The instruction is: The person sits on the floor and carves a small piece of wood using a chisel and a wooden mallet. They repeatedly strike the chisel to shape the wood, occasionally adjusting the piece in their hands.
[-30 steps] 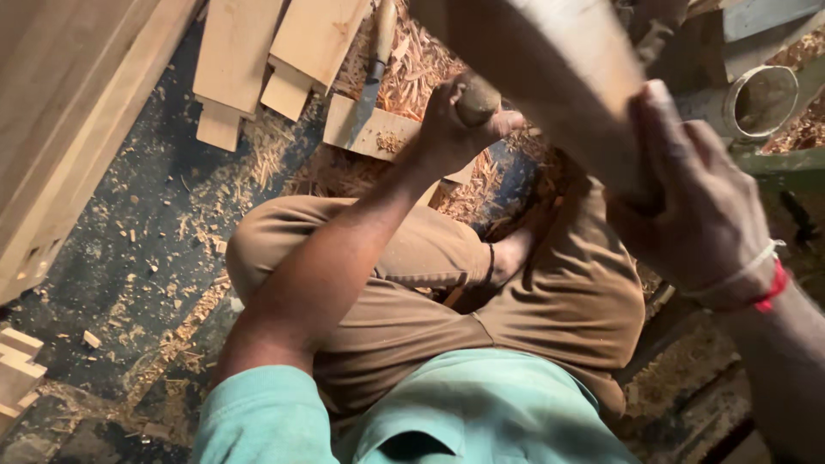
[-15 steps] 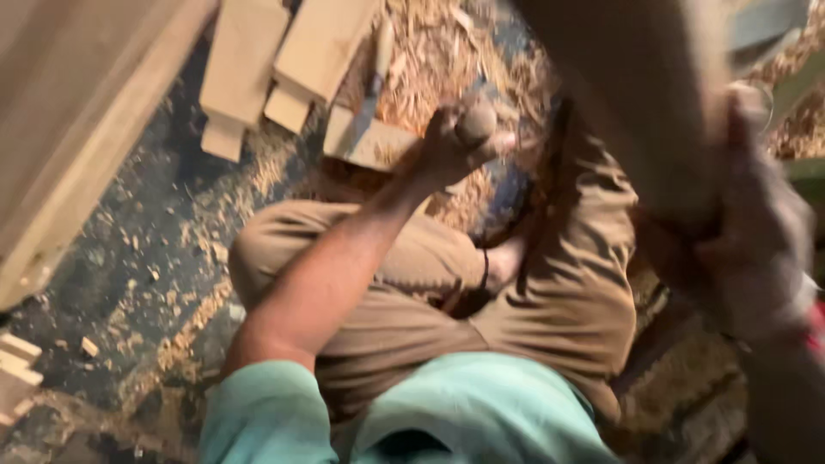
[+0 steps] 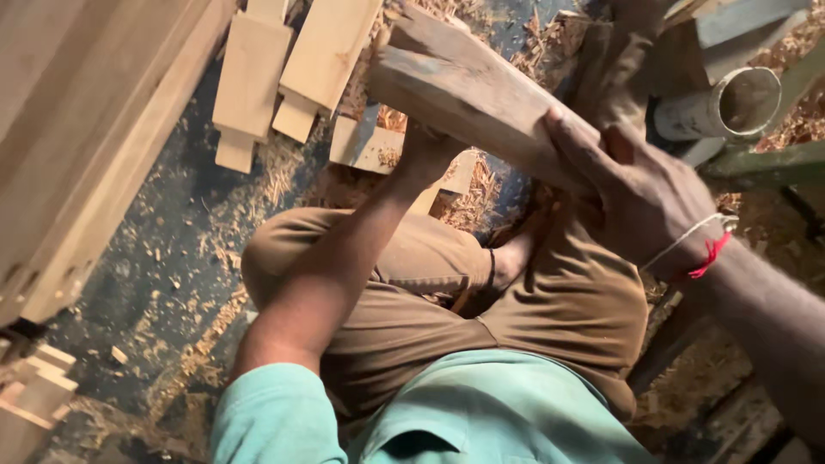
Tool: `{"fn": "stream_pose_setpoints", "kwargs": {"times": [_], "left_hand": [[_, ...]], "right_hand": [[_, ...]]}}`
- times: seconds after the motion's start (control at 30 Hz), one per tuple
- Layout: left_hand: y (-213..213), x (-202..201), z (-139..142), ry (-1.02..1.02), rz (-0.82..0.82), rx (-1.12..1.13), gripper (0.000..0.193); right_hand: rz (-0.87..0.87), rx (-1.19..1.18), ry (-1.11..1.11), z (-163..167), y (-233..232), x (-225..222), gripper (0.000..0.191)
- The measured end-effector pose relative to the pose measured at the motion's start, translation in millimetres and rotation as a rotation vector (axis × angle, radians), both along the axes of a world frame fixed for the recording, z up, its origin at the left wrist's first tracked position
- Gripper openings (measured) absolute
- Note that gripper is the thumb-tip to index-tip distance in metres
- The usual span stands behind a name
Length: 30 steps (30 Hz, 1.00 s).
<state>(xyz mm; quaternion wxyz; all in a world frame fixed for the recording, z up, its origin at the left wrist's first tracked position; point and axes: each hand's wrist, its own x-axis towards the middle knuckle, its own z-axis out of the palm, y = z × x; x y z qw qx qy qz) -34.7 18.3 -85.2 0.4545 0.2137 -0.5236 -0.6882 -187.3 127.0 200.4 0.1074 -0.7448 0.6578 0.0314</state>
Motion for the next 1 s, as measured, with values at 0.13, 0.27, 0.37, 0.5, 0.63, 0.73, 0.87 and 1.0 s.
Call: {"fn": "stream_pose_setpoints", "kwargs": {"times": [0.13, 0.27, 0.37, 0.5, 0.63, 0.73, 0.87, 1.0], "left_hand": [[4.9, -1.6, -5.8, -0.048, -0.074, 0.171, 0.020], [8.5, -2.4, -8.6, -0.135, -0.063, 0.065, 0.024], [9.8, -7.9, -4.6, -0.152, -0.034, -0.133, 0.019], [11.2, -11.3, 5.8, -0.014, -0.155, 0.422, 0.048], [8.8, -1.7, 10.4, -0.202, -0.133, 0.029, 0.031], [7.9, 1.3, 10.5, -0.204, -0.142, 0.019, 0.031], [11.0, -2.1, 12.1, -0.251, -0.177, 0.127, 0.039], [11.2, -3.4, 16.1, -0.271, -0.186, 0.144, 0.042]], "right_hand": [[-0.034, -0.169, -0.144, 4.2, 14.6, -4.4, 0.099], [0.016, -0.361, -0.200, -2.2, 35.6, -13.3, 0.094], [-0.014, -0.111, -0.032, -16.1, 29.6, -11.5, 0.092], [-0.016, -0.109, 0.075, -1.3, 25.3, -4.5, 0.095], [-0.064, -0.381, -0.287, 21.2, 42.4, -0.9, 0.086], [-0.091, -0.038, 0.036, -3.4, 44.8, -4.5, 0.081], [-0.090, 0.170, 0.244, -39.9, 40.9, -10.6, 0.078], [-0.093, -0.181, -0.176, -9.2, 50.1, -5.8, 0.075]]}}
